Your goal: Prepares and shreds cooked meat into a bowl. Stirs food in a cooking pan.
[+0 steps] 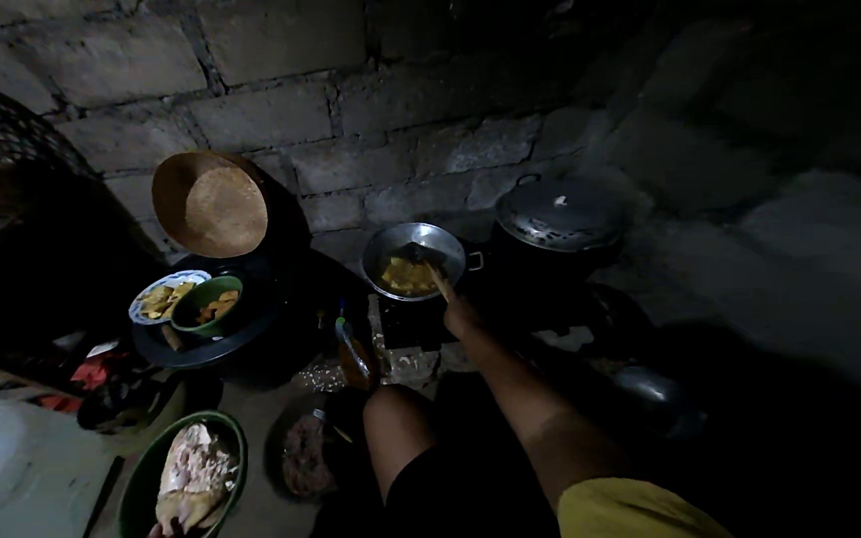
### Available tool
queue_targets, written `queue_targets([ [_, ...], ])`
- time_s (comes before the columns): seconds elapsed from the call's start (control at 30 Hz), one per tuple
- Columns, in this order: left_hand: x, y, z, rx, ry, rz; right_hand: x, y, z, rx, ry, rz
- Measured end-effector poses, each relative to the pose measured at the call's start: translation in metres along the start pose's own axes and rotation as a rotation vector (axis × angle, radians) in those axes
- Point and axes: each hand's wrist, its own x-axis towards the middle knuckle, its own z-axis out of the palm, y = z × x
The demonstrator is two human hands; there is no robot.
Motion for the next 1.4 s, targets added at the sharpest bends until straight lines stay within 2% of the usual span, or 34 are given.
queue_targets([
  [0.1,0.018,-0.016,-0.008,0.069,-0.038,-0.046,-0.005,0.000,-0.028,0.119,0.006,-0.032],
  [0.17,0.022,-0.020,-0.007,0.094,-0.025,-0.081,-0.005,0.002,-0.043,0.295,0.056,-0.069],
  [0.27,0.021,-0.021,0.006,0.101,0.024,-0.110,0.004,-0.004,-0.051,0.604,0.090,0.007],
  [0.43,0.026,-0.027,0.011,0.034,0.036,-0.152,0.015,-0.019,-0.030,0.839,0.053,0.172],
  [0.63,0.032,-0.026,-0.001,0.015,0.042,-0.155,0.007,-0.029,-0.018,1.284,-0.029,0.358],
  [0.7,0.031,-0.024,-0.003,0.015,0.060,-0.140,0.011,-0.024,-0.026,1.300,-0.050,0.358],
  [0.83,0.031,-0.020,-0.006,0.000,0.068,-0.129,0.016,-0.020,-0.031,1.053,-0.001,0.286],
  [0.9,0.031,-0.018,-0.006,-0.007,0.077,-0.126,0.013,-0.025,-0.026,1.024,-0.020,0.311],
  [1.0,0.031,-0.017,-0.004,-0.021,0.069,-0.129,0.009,-0.035,-0.021,1.221,-0.056,0.377],
  [1.13,0.033,-0.019,-0.006,0.008,0.056,-0.141,0.013,-0.027,-0.021,1.700,-0.087,0.435],
  [1.2,0.032,-0.019,-0.005,0.024,0.056,-0.137,0.010,-0.025,-0.022,1.804,-0.102,0.462],
  [1.27,0.030,-0.019,-0.004,0.030,0.059,-0.134,0.006,-0.024,-0.024,1.760,-0.126,0.451],
  [1.4,0.031,-0.019,-0.006,0.010,0.065,-0.123,-0.007,-0.025,-0.032,1.503,-0.114,0.373],
])
